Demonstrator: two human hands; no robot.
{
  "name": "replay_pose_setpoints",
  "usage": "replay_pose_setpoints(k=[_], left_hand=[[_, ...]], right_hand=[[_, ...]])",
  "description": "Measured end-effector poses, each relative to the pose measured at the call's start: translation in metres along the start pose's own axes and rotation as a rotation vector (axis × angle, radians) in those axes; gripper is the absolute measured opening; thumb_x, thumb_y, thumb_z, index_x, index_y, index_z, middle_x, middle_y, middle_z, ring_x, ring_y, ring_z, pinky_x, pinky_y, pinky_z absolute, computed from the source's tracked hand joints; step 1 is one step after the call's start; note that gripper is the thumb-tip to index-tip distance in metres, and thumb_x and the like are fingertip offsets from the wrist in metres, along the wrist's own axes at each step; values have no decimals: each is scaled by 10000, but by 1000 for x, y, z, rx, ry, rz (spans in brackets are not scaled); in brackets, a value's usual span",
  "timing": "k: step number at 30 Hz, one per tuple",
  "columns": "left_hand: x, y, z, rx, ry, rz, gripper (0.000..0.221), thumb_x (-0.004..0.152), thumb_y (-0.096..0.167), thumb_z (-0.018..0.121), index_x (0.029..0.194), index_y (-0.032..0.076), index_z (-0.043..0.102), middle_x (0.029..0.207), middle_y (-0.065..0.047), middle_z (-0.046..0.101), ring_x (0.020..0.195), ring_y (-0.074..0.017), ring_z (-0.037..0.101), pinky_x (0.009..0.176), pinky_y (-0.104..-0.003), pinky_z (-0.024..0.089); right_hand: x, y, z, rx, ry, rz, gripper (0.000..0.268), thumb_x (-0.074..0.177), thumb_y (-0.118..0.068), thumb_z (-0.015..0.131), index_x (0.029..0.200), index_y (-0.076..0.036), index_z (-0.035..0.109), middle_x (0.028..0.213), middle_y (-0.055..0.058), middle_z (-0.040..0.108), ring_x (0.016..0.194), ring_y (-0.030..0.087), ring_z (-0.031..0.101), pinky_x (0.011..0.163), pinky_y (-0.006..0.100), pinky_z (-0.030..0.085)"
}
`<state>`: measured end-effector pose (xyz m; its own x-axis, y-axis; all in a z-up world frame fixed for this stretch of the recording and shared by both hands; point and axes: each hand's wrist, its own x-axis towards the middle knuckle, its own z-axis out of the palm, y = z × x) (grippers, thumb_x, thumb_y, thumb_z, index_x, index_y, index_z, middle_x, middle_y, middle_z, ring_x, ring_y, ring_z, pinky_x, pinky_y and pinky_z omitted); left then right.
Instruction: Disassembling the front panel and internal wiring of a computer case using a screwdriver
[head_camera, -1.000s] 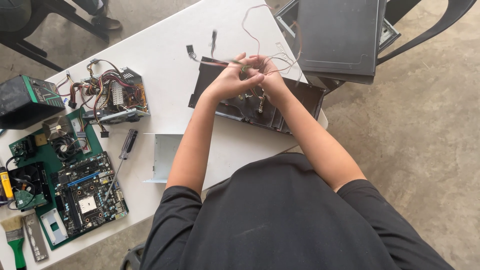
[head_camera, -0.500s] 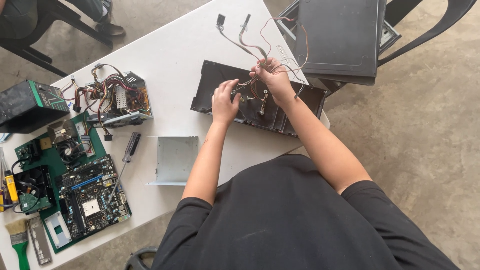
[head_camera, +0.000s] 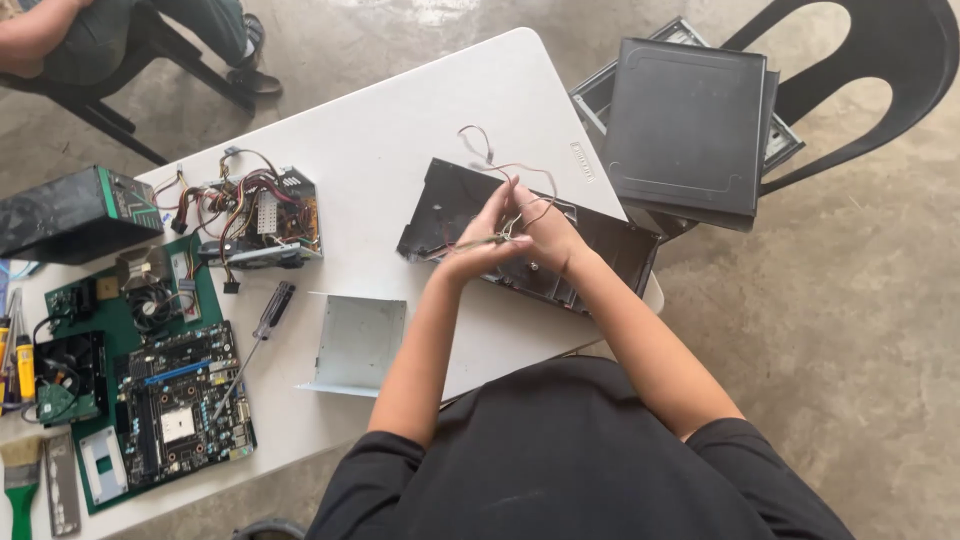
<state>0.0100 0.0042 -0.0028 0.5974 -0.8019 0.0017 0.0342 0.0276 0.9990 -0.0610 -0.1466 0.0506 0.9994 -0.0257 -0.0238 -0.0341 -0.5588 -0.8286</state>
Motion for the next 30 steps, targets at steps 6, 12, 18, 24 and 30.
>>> replay_pose_setpoints(k=[6,12,18,24,30], left_hand=[[30,10,17,154,383,240,444,929,286,837,1246,211,535,1003,-9,836,1043,-142,770,1029,-337,527],[43,15,24,-81,329,340,323,1095,165,615,1396,49,595,665,-13,738,470,-90,653,531,-238,566],[40,3,18,-30,449,333,153,1100,139,588,1230,76,637,666,31,675,571,-36,603,584,-162,476],[50,-42,37,40,523,237,125,1025,174,717,1137,126,691,945,-55,749,942,-146,727,891,-326,570],[46,-3,69,641,468,418,225,990,218,667,812,84,633,1228,-163,693,1116,-403,682,1023,-509,476]], right_hand=[[9,-15,11,-335,86,-148,368,874,-170,716,1198,-1,667,1083,236,748,1155,421,697,1072,512,503],[-1,10,12,-448,139,-153,456,973,-298,695,1327,-10,695,1253,204,738,1326,385,609,1224,505,372],[-114,71,-4,-286,53,46,633,995,-372,698,1550,-133,509,1510,182,523,1488,423,450,1259,582,331],[-141,74,-10,-74,88,246,700,938,-273,768,1568,-143,491,1456,173,540,1420,389,547,1179,532,457],[-78,-8,-14,57,170,183,1179,788,-331,868,1671,-20,151,1693,301,225,1584,484,229,1339,584,194]])
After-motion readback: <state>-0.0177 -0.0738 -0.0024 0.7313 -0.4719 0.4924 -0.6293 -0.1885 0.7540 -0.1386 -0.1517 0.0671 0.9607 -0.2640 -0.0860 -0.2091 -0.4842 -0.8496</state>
